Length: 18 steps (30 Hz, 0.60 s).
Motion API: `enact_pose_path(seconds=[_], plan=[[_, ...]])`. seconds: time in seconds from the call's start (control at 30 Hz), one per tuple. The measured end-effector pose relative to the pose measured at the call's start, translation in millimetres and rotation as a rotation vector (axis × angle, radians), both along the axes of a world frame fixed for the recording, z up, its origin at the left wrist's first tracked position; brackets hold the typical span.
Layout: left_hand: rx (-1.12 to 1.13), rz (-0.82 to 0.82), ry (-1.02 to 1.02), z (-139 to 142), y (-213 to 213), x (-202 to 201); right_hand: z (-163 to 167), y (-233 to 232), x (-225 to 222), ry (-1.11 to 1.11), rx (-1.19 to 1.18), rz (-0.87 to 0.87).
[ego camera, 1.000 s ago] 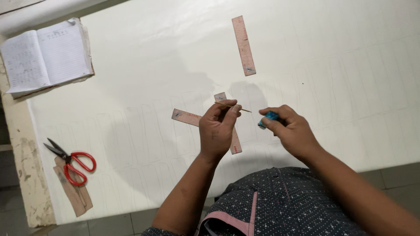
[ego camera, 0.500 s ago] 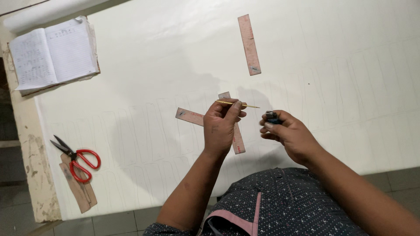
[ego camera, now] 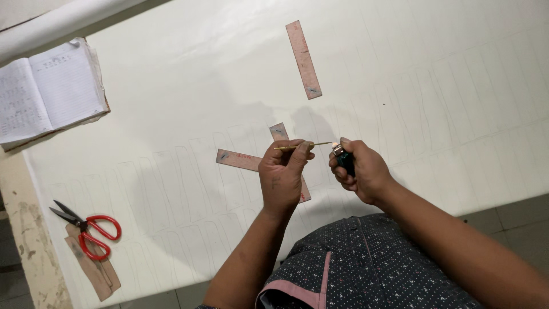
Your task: The person uses a ruler and a small stick to draw straight lines on a large white sheet. They then use scissors to trim the stick and a lighter to heat its tip before continuing to draw and label sections on the sheet.
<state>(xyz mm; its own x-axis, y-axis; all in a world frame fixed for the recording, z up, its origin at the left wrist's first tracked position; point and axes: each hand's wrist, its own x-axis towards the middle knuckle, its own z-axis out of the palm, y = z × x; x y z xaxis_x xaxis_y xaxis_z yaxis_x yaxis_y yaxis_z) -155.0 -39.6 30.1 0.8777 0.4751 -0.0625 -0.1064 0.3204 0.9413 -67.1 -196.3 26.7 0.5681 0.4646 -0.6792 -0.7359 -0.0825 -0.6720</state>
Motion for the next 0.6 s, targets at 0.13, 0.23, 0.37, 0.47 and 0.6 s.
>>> enact_pose_path(seconds=[0.13,0.23,0.37,0.47,0.6], plan=[[-0.022,-0.021,-0.005,-1.5,-1.7,-0.7,3.3,2.9,-1.1,0.004,-0.024,0.009],[-0.017,-0.024,-0.001,-2.7,-1.9,-1.3,4.8,4.5,-1.4,-0.001,-0.026,0.0],[-0.046,-0.019,-0.004,-4.2,-1.6,-0.6,5.3,4.5,-2.4,-0.001,-0.029,0.001],[-0.057,-0.018,0.001,-4.6,-1.9,-0.4,5.1,4.2,-3.4,0.0,-0.027,-0.006],[-0.016,-0.026,0.008,-4.1,-1.4,-1.3,5.3,4.0,-3.7,0.005,-0.013,-0.024]])
